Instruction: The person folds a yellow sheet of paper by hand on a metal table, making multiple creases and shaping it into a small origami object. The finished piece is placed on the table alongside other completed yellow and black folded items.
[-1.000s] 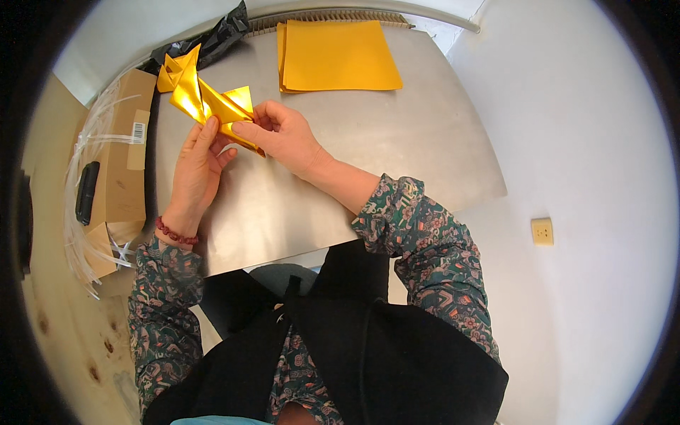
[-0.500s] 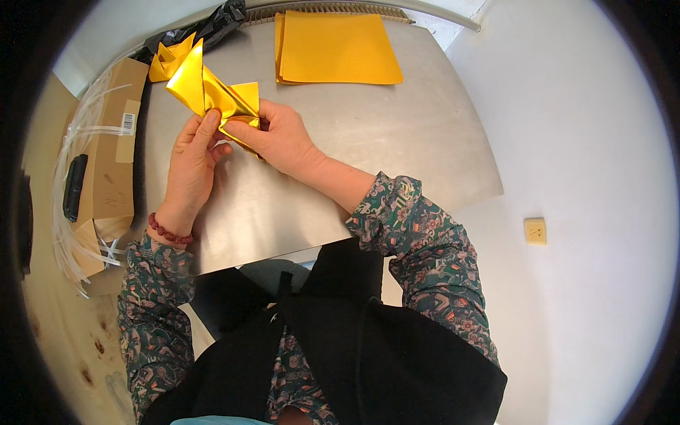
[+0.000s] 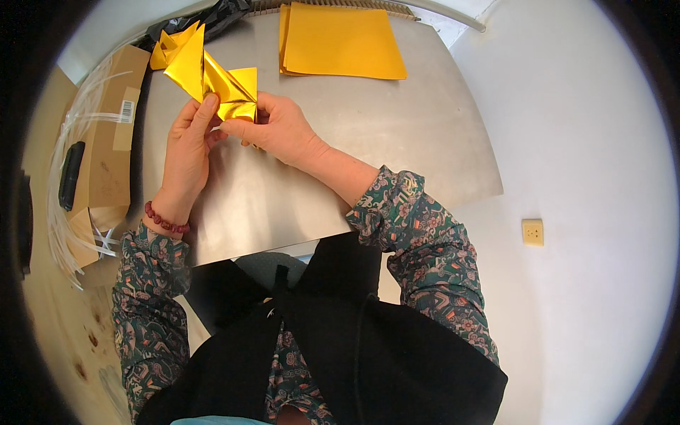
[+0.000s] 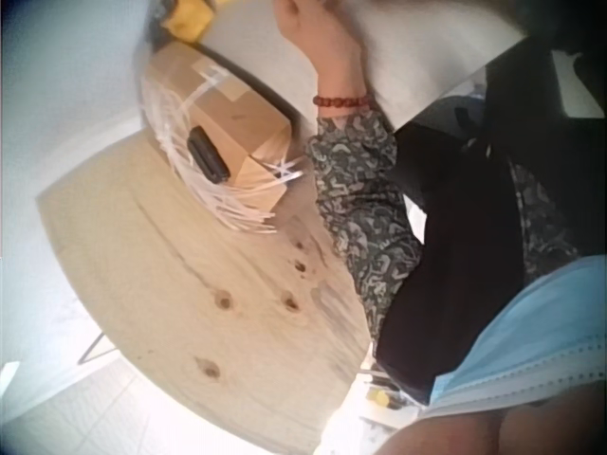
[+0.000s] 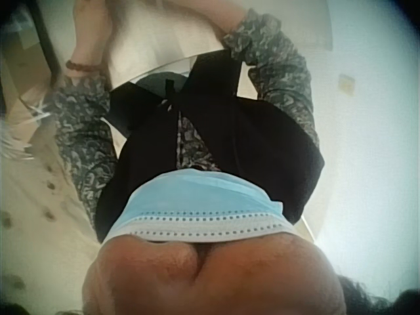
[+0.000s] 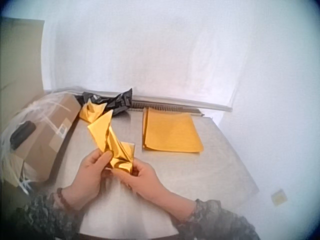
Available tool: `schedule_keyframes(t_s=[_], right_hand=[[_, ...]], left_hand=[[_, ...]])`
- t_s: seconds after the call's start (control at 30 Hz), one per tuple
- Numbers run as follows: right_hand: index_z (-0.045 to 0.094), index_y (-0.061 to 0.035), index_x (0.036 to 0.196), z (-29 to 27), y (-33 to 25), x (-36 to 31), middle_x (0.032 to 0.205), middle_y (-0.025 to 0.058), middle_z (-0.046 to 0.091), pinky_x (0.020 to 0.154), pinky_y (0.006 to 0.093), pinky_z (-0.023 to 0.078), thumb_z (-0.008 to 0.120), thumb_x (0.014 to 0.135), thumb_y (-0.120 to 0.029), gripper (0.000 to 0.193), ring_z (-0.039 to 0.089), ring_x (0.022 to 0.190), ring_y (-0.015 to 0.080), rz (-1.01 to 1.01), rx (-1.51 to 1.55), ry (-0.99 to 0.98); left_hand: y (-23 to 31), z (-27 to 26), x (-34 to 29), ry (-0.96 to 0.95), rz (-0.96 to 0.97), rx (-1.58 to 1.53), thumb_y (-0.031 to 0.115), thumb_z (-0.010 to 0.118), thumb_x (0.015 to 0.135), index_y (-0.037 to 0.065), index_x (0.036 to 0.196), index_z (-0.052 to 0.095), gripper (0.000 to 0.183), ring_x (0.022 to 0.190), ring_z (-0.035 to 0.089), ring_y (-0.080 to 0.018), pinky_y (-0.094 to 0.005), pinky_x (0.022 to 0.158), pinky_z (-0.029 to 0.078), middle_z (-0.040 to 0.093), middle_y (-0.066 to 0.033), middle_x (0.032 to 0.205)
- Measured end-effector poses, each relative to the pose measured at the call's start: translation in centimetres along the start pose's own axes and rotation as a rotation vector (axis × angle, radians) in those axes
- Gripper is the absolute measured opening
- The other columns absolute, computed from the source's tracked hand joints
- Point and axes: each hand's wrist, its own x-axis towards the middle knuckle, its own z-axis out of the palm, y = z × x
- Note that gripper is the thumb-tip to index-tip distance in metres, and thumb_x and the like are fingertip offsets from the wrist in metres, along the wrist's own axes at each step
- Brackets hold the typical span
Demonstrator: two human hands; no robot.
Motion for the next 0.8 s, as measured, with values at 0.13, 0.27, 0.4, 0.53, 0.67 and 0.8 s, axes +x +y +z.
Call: schedule_keyframes(t_s=[0.13,0.27,0.4,0.53,0.67,0.8], right_hand=[[0.074,-0.0044,0.113,0.0,0.0,0.3,0.090,-0.0015,0.072,0.066,0.0230,0.052,0.079,0.100,-0.022,0.023,0.066,0.074,0.0061,0.001,-0.023,0.000],[0.073,-0.0038,0.110,-0.1,0.1,0.3,0.090,-0.0004,0.073,0.065,0.0233,0.052,0.079,0.100,-0.022,0.022,0.068,0.073,0.0073,0.060,0.035,-0.035],[0.072,-0.0030,0.108,-0.3,0.2,0.2,0.089,0.0007,0.073,0.063,0.0238,0.053,0.078,0.101,-0.023,0.022,0.069,0.070,0.0085,0.083,0.008,-0.066],[0.071,-0.0032,0.108,-0.2,-0.3,0.2,0.088,0.0017,0.072,0.062,0.0240,0.053,0.076,0.103,-0.024,0.022,0.070,0.070,0.0094,0.121,0.026,-0.076],[0.071,-0.0035,0.110,-0.1,-0.8,-0.5,0.085,0.0004,0.073,0.063,0.0231,0.052,0.074,0.105,-0.022,0.019,0.067,0.069,0.0076,0.152,0.060,-0.070],[0.072,-0.0050,0.111,-1.4,-0.5,-0.9,0.094,0.0020,0.074,0.069,0.0235,0.052,0.071,0.104,-0.016,0.013,0.067,0.076,0.0080,-0.054,0.022,0.093]], left_hand=[[0.2,-0.1,0.0,0.033,-0.002,0.007,0.034,0.069,0.109,0.013,0.115,0.074,0.022,0.090,0.065,-0.0034,-0.0223,0.076,0.051,0.074,0.0048,0.104],[0.4,-0.3,0.2,0.047,-0.016,0.001,0.034,0.068,0.110,0.014,0.117,0.074,0.022,0.089,0.064,-0.0031,-0.0224,0.076,0.051,0.073,0.0051,0.103],[0.4,-0.4,0.4,0.094,0.018,0.043,0.033,0.070,0.109,0.013,0.112,0.074,0.021,0.088,0.065,-0.0039,-0.0226,0.074,0.051,0.073,0.0045,0.100],[0.5,-0.3,0.4,0.111,0.034,0.028,0.033,0.073,0.107,0.012,0.103,0.073,0.022,0.086,0.067,-0.0058,-0.0230,0.072,0.052,0.073,0.0027,0.094],[0.8,-0.4,0.5,0.111,0.019,0.054,0.033,0.074,0.106,0.012,0.101,0.073,0.022,0.082,0.068,-0.0064,-0.0234,0.069,0.053,0.072,0.0025,0.092],[1.4,-1.2,0.8,0.182,-0.022,0.070,0.033,0.075,0.106,0.011,0.100,0.072,0.023,0.080,0.067,-0.0065,-0.0225,0.068,0.053,0.071,0.0027,0.090]])
